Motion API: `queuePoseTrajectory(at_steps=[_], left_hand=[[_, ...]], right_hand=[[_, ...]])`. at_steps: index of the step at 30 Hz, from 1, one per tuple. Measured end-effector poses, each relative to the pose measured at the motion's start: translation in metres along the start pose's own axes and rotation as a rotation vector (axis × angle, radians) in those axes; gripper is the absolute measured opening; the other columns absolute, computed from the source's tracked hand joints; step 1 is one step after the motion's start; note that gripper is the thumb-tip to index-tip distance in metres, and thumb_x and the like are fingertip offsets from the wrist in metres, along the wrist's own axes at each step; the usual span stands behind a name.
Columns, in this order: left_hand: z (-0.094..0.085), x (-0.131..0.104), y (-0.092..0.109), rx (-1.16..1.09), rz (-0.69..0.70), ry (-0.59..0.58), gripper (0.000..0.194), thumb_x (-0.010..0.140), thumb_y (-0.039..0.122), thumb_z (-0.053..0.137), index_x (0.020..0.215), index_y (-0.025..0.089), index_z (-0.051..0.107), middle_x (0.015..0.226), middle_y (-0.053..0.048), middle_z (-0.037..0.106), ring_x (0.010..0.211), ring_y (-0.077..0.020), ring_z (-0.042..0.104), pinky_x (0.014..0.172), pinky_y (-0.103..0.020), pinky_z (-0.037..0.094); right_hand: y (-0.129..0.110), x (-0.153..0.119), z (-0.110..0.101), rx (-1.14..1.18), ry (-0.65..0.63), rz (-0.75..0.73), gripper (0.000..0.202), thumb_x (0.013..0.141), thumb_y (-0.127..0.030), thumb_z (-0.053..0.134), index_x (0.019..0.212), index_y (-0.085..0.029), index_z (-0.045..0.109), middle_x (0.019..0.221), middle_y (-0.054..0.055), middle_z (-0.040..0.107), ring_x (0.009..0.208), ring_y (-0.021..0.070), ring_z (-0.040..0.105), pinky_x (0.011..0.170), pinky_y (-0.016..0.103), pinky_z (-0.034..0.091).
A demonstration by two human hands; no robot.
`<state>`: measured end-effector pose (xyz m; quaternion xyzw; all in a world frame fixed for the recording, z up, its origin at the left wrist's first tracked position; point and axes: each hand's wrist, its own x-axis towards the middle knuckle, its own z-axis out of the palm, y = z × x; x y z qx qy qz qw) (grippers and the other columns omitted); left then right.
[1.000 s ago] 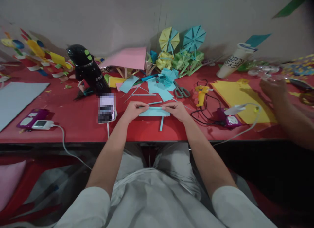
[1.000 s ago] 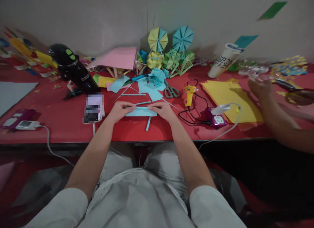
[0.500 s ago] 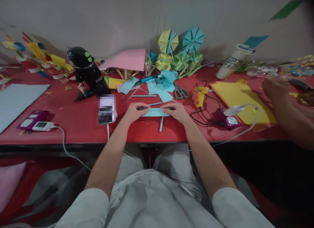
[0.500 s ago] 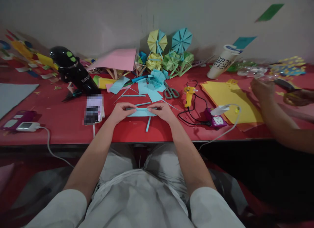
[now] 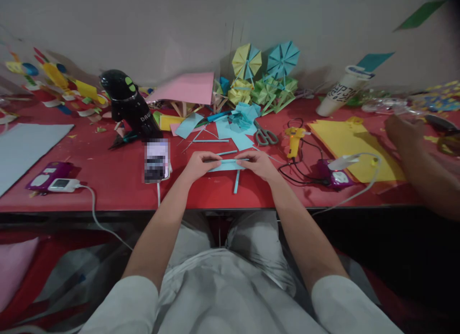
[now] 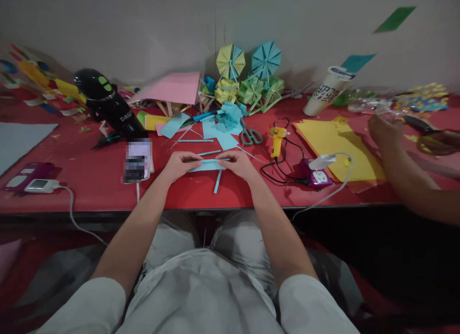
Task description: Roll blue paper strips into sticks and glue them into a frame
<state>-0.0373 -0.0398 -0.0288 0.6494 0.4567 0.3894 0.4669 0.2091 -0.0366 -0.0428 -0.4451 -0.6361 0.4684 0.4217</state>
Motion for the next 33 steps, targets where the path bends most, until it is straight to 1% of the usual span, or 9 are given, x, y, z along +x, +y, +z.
queuePoseTrajectory(at_steps=[4,7,13,16,19,22,27,29,33], left_hand=[[0.001,0.000,0.000,0.074,0.027,-0.008,0.032,0.071,0.041,0.080,0.094,0.018,0.082,0.093,-0.008,0.080,0.089,-0.0246,0.072,0.082,-0.035,0.055],[0.000,0.000,0.001,0.120,0.053,0.028,0.027,0.075,0.040,0.078,0.092,0.020,0.082,0.095,-0.007,0.080,0.093,-0.0250,0.072,0.085,-0.034,0.055],[-0.006,-0.001,0.004,0.098,0.045,0.074,0.034,0.071,0.046,0.082,0.092,0.019,0.083,0.092,-0.009,0.081,0.087,-0.0251,0.073,0.077,-0.033,0.055],[-0.009,-0.003,0.005,0.076,0.042,0.096,0.037,0.069,0.048,0.083,0.091,0.018,0.084,0.091,-0.010,0.081,0.083,-0.0246,0.073,0.074,-0.033,0.056],[-0.011,-0.005,0.005,0.072,0.021,0.095,0.038,0.068,0.049,0.084,0.090,0.018,0.084,0.089,-0.009,0.081,0.081,-0.0237,0.072,0.072,-0.032,0.056],[-0.012,-0.006,0.004,0.061,0.013,0.092,0.039,0.068,0.052,0.083,0.087,0.018,0.084,0.086,-0.009,0.080,0.080,-0.0233,0.072,0.071,-0.032,0.055],[-0.013,-0.006,0.006,0.080,0.032,0.099,0.039,0.070,0.054,0.081,0.081,0.017,0.083,0.083,-0.008,0.080,0.077,-0.0221,0.070,0.068,-0.030,0.054],[-0.012,-0.006,0.006,0.090,0.029,0.084,0.038,0.072,0.054,0.079,0.080,0.017,0.082,0.081,-0.007,0.079,0.075,-0.0206,0.069,0.065,-0.029,0.052],[-0.007,-0.004,0.007,0.075,0.024,0.007,0.037,0.072,0.052,0.078,0.081,0.017,0.081,0.081,-0.006,0.078,0.072,-0.0191,0.067,0.063,-0.028,0.050]], right_hand=[[-0.001,0.000,0.000,-0.007,0.013,0.000,0.038,0.066,-0.052,0.083,0.088,-0.021,0.081,0.084,0.005,0.076,0.074,0.0182,0.064,0.067,0.031,0.053],[-0.001,0.000,0.000,-0.012,0.020,0.015,0.040,0.065,-0.054,0.083,0.087,-0.021,0.081,0.082,0.005,0.075,0.072,0.0174,0.063,0.065,0.030,0.051],[0.000,0.000,0.000,0.076,0.049,0.085,0.040,0.061,-0.053,0.086,0.085,-0.021,0.082,0.076,0.003,0.074,0.066,0.0158,0.062,0.060,0.029,0.050],[-0.001,0.001,-0.001,0.148,0.039,0.135,0.043,0.057,-0.053,0.088,0.085,-0.021,0.082,0.071,0.003,0.074,0.062,0.0163,0.063,0.060,0.030,0.053],[-0.003,0.000,-0.001,0.183,0.039,0.161,0.046,0.054,-0.054,0.090,0.085,-0.021,0.082,0.070,0.003,0.074,0.062,0.0177,0.066,0.061,0.031,0.056],[-0.003,-0.001,-0.002,0.194,0.043,0.167,0.046,0.054,-0.054,0.090,0.085,-0.021,0.082,0.069,0.003,0.075,0.060,0.0169,0.066,0.059,0.030,0.056],[0.002,-0.001,-0.003,0.193,0.041,0.158,0.044,0.058,-0.054,0.089,0.085,-0.020,0.083,0.070,0.004,0.075,0.061,0.0170,0.065,0.057,0.030,0.053],[0.003,-0.001,-0.003,0.191,0.045,0.150,0.043,0.059,-0.054,0.088,0.084,-0.020,0.083,0.072,0.004,0.075,0.063,0.0174,0.066,0.058,0.030,0.052],[0.001,-0.001,-0.002,0.183,0.036,0.138,0.040,0.059,-0.054,0.088,0.082,-0.021,0.082,0.074,0.003,0.076,0.064,0.0162,0.064,0.059,0.029,0.051]])
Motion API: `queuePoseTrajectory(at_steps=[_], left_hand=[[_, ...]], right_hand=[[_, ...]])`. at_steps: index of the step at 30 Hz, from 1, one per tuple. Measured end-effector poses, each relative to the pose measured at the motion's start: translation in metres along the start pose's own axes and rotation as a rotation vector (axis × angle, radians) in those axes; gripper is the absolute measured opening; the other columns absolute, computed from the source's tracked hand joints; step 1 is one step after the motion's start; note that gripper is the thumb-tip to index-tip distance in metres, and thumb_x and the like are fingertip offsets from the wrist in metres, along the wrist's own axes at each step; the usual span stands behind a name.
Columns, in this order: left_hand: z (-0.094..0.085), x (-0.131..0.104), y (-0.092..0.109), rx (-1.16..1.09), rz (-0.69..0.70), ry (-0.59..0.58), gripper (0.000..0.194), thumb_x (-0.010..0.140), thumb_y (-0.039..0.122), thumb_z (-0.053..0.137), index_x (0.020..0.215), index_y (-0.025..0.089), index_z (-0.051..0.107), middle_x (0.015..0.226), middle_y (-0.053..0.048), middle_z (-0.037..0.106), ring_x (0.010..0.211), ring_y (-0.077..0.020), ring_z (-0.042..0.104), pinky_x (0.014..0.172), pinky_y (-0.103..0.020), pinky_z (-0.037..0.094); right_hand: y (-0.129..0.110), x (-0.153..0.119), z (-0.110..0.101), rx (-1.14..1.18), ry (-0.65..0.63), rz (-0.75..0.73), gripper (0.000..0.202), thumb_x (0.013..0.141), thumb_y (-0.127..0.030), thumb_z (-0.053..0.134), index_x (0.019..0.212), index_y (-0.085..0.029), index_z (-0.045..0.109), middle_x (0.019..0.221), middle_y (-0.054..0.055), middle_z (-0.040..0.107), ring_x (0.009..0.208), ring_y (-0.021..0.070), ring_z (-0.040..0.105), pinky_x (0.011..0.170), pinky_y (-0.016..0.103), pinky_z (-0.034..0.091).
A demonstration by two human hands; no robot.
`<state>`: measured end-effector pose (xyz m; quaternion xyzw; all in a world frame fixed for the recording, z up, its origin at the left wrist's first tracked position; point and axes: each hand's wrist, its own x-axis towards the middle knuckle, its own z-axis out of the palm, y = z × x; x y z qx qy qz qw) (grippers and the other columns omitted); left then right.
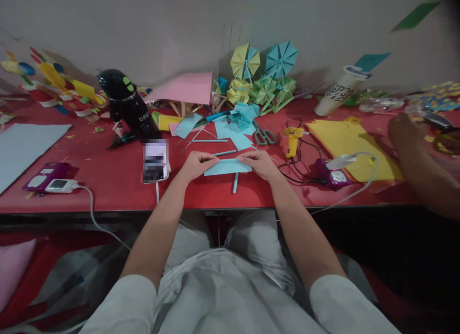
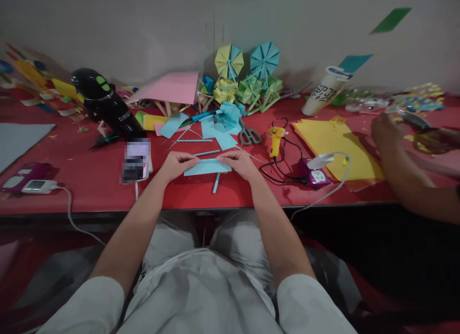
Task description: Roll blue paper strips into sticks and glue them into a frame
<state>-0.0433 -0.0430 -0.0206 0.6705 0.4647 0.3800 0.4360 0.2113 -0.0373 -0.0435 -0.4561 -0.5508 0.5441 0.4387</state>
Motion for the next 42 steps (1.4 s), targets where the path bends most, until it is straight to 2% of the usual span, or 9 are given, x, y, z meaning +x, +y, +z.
queuePoseTrajectory(at_steps=[5,11,16,21,30,42], left_hand=[[0.011,0.004,0.001,-0.013,0.009,-0.052,0.035,0.070,0.049,0.080,0.084,0.017,0.082,0.082,-0.006,0.079,0.073,-0.0195,0.068,0.065,-0.028,0.051],[0.018,0.010,0.000,-0.018,0.020,-0.091,0.035,0.069,0.048,0.081,0.085,0.016,0.082,0.078,-0.006,0.078,0.068,-0.0178,0.067,0.061,-0.027,0.050],[0.015,0.009,0.000,0.029,0.042,-0.089,0.033,0.072,0.044,0.079,0.087,0.014,0.082,0.081,-0.008,0.079,0.072,-0.0192,0.069,0.065,-0.027,0.052],[0.009,0.006,0.001,-0.017,0.024,-0.095,0.039,0.071,0.045,0.081,0.096,0.016,0.083,0.091,-0.009,0.080,0.081,-0.0224,0.072,0.071,-0.029,0.054],[0.010,0.004,0.001,-0.068,0.022,-0.080,0.041,0.071,0.047,0.083,0.099,0.017,0.083,0.095,-0.009,0.081,0.086,-0.0236,0.073,0.075,-0.031,0.054],[0.012,0.006,-0.004,-0.064,0.045,-0.077,0.036,0.072,0.043,0.080,0.097,0.017,0.083,0.094,-0.009,0.080,0.085,-0.0238,0.073,0.075,-0.031,0.055]], right_hand=[[-0.005,-0.002,0.004,-0.106,-0.019,-0.052,0.035,0.062,-0.051,0.086,0.081,-0.021,0.082,0.074,0.003,0.075,0.063,0.0149,0.061,0.057,0.028,0.047],[-0.005,-0.003,0.004,-0.178,-0.048,-0.077,0.035,0.064,-0.048,0.085,0.085,-0.021,0.083,0.079,0.004,0.077,0.069,0.0172,0.064,0.062,0.029,0.049],[-0.003,-0.002,0.003,-0.208,-0.054,-0.103,0.033,0.066,-0.046,0.084,0.086,-0.020,0.083,0.081,0.005,0.078,0.070,0.0175,0.065,0.063,0.029,0.049],[-0.003,-0.003,0.003,-0.185,-0.051,-0.101,0.034,0.066,-0.046,0.084,0.090,-0.021,0.084,0.083,0.005,0.079,0.071,0.0184,0.067,0.061,0.029,0.050],[-0.005,-0.004,0.004,-0.162,-0.055,-0.131,0.035,0.067,-0.045,0.085,0.094,-0.022,0.084,0.091,0.006,0.081,0.081,0.0220,0.072,0.072,0.032,0.057],[0.001,-0.003,0.003,-0.139,-0.075,-0.132,0.034,0.067,-0.045,0.085,0.093,-0.022,0.084,0.085,0.005,0.080,0.071,0.0181,0.069,0.067,0.030,0.055]])
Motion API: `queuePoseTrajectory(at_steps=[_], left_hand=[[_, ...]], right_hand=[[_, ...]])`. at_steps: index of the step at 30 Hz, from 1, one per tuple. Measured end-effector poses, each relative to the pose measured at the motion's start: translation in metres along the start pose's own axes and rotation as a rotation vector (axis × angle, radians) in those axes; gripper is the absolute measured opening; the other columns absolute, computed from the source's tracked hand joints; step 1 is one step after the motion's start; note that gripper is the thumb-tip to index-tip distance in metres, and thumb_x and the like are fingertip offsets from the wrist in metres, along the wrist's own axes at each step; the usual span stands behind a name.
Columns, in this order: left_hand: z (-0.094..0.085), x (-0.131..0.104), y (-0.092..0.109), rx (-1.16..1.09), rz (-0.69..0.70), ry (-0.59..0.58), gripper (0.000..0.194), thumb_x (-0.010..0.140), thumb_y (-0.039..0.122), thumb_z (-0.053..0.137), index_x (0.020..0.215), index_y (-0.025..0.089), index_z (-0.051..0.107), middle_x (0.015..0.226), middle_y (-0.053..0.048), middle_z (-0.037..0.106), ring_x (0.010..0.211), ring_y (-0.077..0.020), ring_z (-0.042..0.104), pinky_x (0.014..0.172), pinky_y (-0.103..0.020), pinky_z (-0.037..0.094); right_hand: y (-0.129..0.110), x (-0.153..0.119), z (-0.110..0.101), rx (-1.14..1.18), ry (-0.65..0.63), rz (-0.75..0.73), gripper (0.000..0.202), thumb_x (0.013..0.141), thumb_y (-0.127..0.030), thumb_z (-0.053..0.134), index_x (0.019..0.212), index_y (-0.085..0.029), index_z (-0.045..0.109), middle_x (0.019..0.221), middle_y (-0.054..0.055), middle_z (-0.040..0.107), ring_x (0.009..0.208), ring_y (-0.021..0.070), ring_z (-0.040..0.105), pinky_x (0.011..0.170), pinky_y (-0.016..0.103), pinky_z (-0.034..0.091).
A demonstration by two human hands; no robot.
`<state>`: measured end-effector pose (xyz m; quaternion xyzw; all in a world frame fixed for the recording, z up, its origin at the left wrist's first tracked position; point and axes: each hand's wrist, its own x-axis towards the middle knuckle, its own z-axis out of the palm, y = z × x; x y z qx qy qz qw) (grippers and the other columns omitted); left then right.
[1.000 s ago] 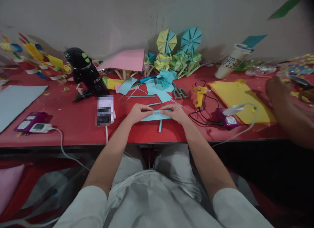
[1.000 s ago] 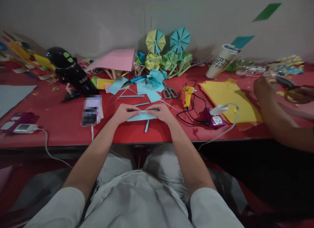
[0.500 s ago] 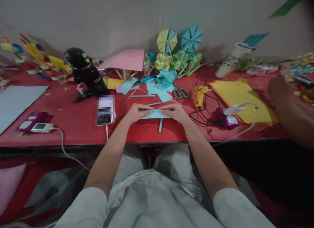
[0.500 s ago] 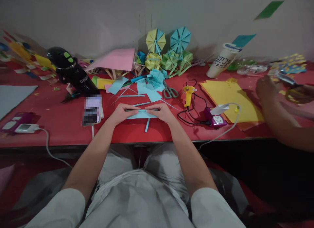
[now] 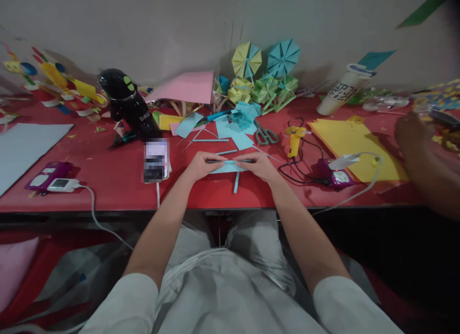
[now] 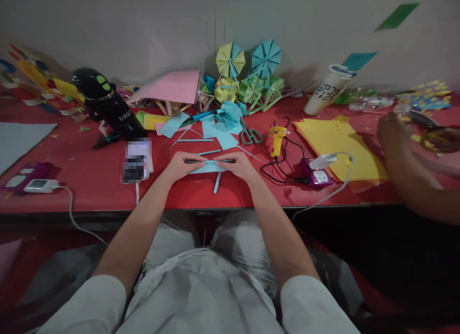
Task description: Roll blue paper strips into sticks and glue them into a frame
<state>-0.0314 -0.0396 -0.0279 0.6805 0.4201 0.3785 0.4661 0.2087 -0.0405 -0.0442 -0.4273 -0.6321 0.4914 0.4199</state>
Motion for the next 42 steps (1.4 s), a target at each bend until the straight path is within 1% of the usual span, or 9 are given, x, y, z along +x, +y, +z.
queuePoseTrajectory(at_steps=[7,10,14,19,24,28,35,38,42], left_hand=[[0.000,0.000,0.002,0.000,0.027,-0.021,0.040,0.072,0.047,0.081,0.097,0.016,0.083,0.095,-0.011,0.080,0.088,-0.0241,0.072,0.078,-0.032,0.054],[0.002,0.001,0.001,-0.001,0.023,-0.014,0.038,0.073,0.046,0.080,0.095,0.017,0.083,0.096,-0.010,0.080,0.088,-0.0240,0.072,0.077,-0.032,0.054],[0.004,0.002,-0.004,-0.017,0.001,0.019,0.037,0.070,0.044,0.082,0.093,0.016,0.082,0.088,-0.009,0.079,0.080,-0.0220,0.071,0.071,-0.031,0.054],[0.006,0.003,-0.006,-0.026,0.015,0.037,0.034,0.069,0.040,0.081,0.092,0.016,0.082,0.089,-0.008,0.079,0.083,-0.0225,0.071,0.075,-0.032,0.054],[0.007,0.003,-0.003,0.021,0.046,0.059,0.030,0.070,0.039,0.080,0.090,0.017,0.081,0.093,-0.008,0.079,0.089,-0.0239,0.072,0.082,-0.034,0.054],[0.005,0.003,-0.003,0.044,0.007,0.077,0.033,0.068,0.041,0.082,0.091,0.017,0.081,0.091,-0.008,0.079,0.088,-0.0239,0.071,0.080,-0.033,0.054],[-0.002,0.000,-0.001,-0.066,-0.138,0.078,0.049,0.061,0.051,0.087,0.091,0.013,0.080,0.077,-0.006,0.075,0.065,-0.0170,0.066,0.063,-0.030,0.055],[-0.003,-0.001,0.001,-0.075,-0.139,0.087,0.050,0.059,0.052,0.088,0.090,0.013,0.079,0.077,-0.006,0.075,0.063,-0.0160,0.066,0.063,-0.029,0.056],[-0.005,-0.002,0.004,-0.050,-0.127,0.109,0.047,0.062,0.047,0.088,0.093,0.013,0.080,0.077,-0.006,0.076,0.060,-0.0154,0.066,0.062,-0.030,0.056]], right_hand=[[0.001,0.001,-0.001,0.003,0.003,0.011,0.032,0.067,-0.042,0.085,0.091,-0.022,0.083,0.086,0.004,0.080,0.074,0.0180,0.069,0.070,0.030,0.055],[0.001,0.001,-0.001,-0.008,-0.005,0.008,0.033,0.067,-0.043,0.084,0.092,-0.021,0.083,0.086,0.005,0.080,0.074,0.0187,0.069,0.070,0.031,0.055],[0.000,0.001,0.000,-0.047,-0.011,-0.013,0.035,0.069,-0.046,0.083,0.093,-0.021,0.083,0.085,0.005,0.079,0.073,0.0183,0.068,0.068,0.030,0.054],[-0.003,0.001,0.000,-0.093,0.022,-0.009,0.040,0.071,-0.049,0.081,0.098,-0.020,0.082,0.083,0.004,0.078,0.068,0.0164,0.065,0.063,0.028,0.051],[-0.004,0.001,0.003,-0.037,0.016,0.040,0.042,0.068,-0.051,0.082,0.096,-0.020,0.082,0.085,0.005,0.079,0.069,0.0199,0.070,0.066,0.032,0.057],[-0.006,0.001,0.004,-0.037,0.031,0.036,0.040,0.067,-0.051,0.083,0.092,-0.020,0.082,0.083,0.006,0.079,0.070,0.0220,0.072,0.067,0.033,0.059],[-0.004,0.001,0.004,0.007,0.033,0.056,0.044,0.065,-0.051,0.084,0.093,-0.018,0.081,0.080,0.006,0.078,0.069,0.0226,0.074,0.068,0.035,0.060],[-0.002,0.001,0.004,0.051,0.022,0.081,0.046,0.063,-0.051,0.086,0.093,-0.017,0.080,0.075,0.005,0.077,0.067,0.0223,0.074,0.069,0.035,0.061],[-0.002,0.001,0.005,0.086,0.013,0.103,0.050,0.060,-0.053,0.088,0.094,-0.017,0.080,0.069,0.004,0.076,0.064,0.0217,0.073,0.067,0.034,0.062]])
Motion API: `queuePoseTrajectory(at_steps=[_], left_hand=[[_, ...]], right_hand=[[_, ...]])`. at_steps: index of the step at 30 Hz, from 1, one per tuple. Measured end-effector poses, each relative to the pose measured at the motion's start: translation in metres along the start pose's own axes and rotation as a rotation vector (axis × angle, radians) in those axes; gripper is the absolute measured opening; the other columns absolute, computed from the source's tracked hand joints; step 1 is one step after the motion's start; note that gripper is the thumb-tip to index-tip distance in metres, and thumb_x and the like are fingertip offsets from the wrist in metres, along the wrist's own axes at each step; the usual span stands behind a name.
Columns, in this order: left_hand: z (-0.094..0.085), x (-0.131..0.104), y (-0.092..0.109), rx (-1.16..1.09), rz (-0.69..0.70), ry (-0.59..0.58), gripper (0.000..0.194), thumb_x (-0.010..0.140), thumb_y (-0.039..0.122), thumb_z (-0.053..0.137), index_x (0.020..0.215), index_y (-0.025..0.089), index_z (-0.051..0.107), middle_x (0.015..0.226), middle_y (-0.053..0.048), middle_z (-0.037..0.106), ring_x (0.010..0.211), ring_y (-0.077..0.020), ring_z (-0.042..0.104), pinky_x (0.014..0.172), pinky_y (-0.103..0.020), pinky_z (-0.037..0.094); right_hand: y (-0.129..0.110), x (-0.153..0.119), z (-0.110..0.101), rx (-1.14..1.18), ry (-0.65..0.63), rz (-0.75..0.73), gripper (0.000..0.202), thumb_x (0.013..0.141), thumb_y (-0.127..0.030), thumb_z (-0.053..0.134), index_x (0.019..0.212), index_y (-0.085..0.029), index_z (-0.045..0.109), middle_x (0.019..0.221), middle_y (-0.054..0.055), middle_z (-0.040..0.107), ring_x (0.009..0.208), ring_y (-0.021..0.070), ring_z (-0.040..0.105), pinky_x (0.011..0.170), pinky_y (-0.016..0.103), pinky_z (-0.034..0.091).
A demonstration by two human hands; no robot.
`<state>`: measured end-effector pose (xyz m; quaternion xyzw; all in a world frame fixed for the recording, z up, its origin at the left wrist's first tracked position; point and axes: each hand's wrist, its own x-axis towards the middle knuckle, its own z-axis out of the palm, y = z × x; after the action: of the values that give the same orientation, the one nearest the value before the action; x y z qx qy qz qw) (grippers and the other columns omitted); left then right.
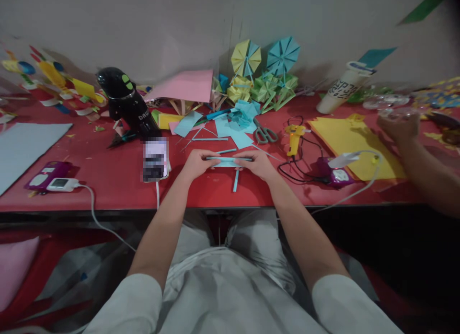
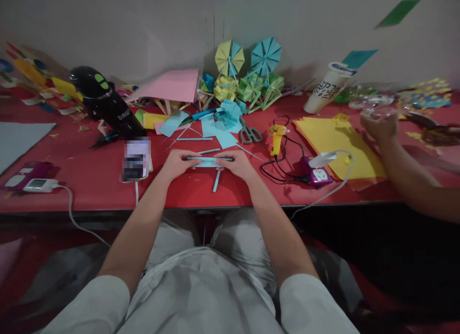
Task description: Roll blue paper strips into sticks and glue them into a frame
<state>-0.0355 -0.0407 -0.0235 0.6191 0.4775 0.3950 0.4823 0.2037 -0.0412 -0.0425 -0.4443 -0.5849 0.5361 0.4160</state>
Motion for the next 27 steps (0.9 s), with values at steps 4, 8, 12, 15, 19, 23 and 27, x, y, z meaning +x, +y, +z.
queuePoseTrajectory(at_steps=[4,8,12,15,19,23,27], left_hand=[[-0.0038,0.0003,-0.0006,-0.044,-0.022,-0.035,0.047,0.063,0.044,0.088,0.097,0.013,0.081,0.082,-0.008,0.078,0.067,-0.0180,0.069,0.068,-0.032,0.058],[-0.0063,0.0006,-0.0032,-0.080,-0.047,-0.070,0.045,0.062,0.042,0.088,0.096,0.015,0.081,0.084,-0.007,0.079,0.072,-0.0196,0.071,0.072,-0.034,0.060],[-0.0046,-0.0007,-0.0024,-0.067,-0.044,-0.061,0.043,0.064,0.039,0.087,0.098,0.015,0.081,0.079,-0.007,0.078,0.069,-0.0181,0.070,0.070,-0.032,0.058],[-0.0012,-0.0019,0.0013,-0.100,-0.054,-0.077,0.045,0.064,0.042,0.088,0.098,0.014,0.081,0.081,-0.007,0.078,0.067,-0.0169,0.069,0.070,-0.032,0.059],[0.0020,-0.0026,0.0054,-0.125,-0.083,-0.089,0.046,0.062,0.047,0.088,0.094,0.014,0.082,0.080,-0.007,0.078,0.065,-0.0165,0.069,0.067,-0.031,0.060],[0.0024,-0.0027,0.0054,-0.080,-0.061,-0.067,0.042,0.064,0.045,0.088,0.092,0.014,0.081,0.079,-0.007,0.078,0.067,-0.0174,0.070,0.069,-0.032,0.060],[0.0033,-0.0013,0.0020,-0.058,-0.013,-0.044,0.040,0.065,0.044,0.087,0.091,0.014,0.081,0.078,-0.007,0.077,0.066,-0.0171,0.069,0.070,-0.032,0.060]], right_hand=[[-0.0006,-0.0008,-0.0002,-0.006,0.008,-0.018,0.051,0.060,-0.055,0.088,0.094,-0.018,0.081,0.069,0.004,0.076,0.063,0.0204,0.073,0.066,0.033,0.062],[0.0003,-0.0004,-0.0012,-0.002,0.005,-0.018,0.050,0.060,-0.053,0.089,0.094,-0.017,0.081,0.067,0.003,0.074,0.062,0.0192,0.072,0.065,0.032,0.060],[0.0010,0.0007,-0.0015,0.012,0.012,-0.019,0.049,0.059,-0.052,0.089,0.092,-0.017,0.080,0.066,0.003,0.073,0.061,0.0178,0.070,0.064,0.031,0.059],[0.0000,0.0004,-0.0011,0.015,0.016,-0.022,0.046,0.059,-0.050,0.089,0.091,-0.017,0.080,0.066,0.002,0.073,0.060,0.0171,0.069,0.064,0.031,0.058],[-0.0014,-0.0007,-0.0006,-0.006,0.016,-0.023,0.045,0.061,-0.049,0.088,0.092,-0.017,0.080,0.066,0.003,0.073,0.061,0.0177,0.069,0.064,0.031,0.057],[-0.0007,-0.0004,-0.0011,0.003,0.004,-0.016,0.046,0.061,-0.050,0.088,0.093,-0.018,0.081,0.067,0.003,0.074,0.063,0.0180,0.070,0.066,0.031,0.058],[-0.0018,-0.0004,-0.0015,0.019,-0.002,-0.007,0.050,0.061,-0.052,0.088,0.096,-0.017,0.080,0.070,0.004,0.075,0.064,0.0183,0.071,0.066,0.030,0.059]])
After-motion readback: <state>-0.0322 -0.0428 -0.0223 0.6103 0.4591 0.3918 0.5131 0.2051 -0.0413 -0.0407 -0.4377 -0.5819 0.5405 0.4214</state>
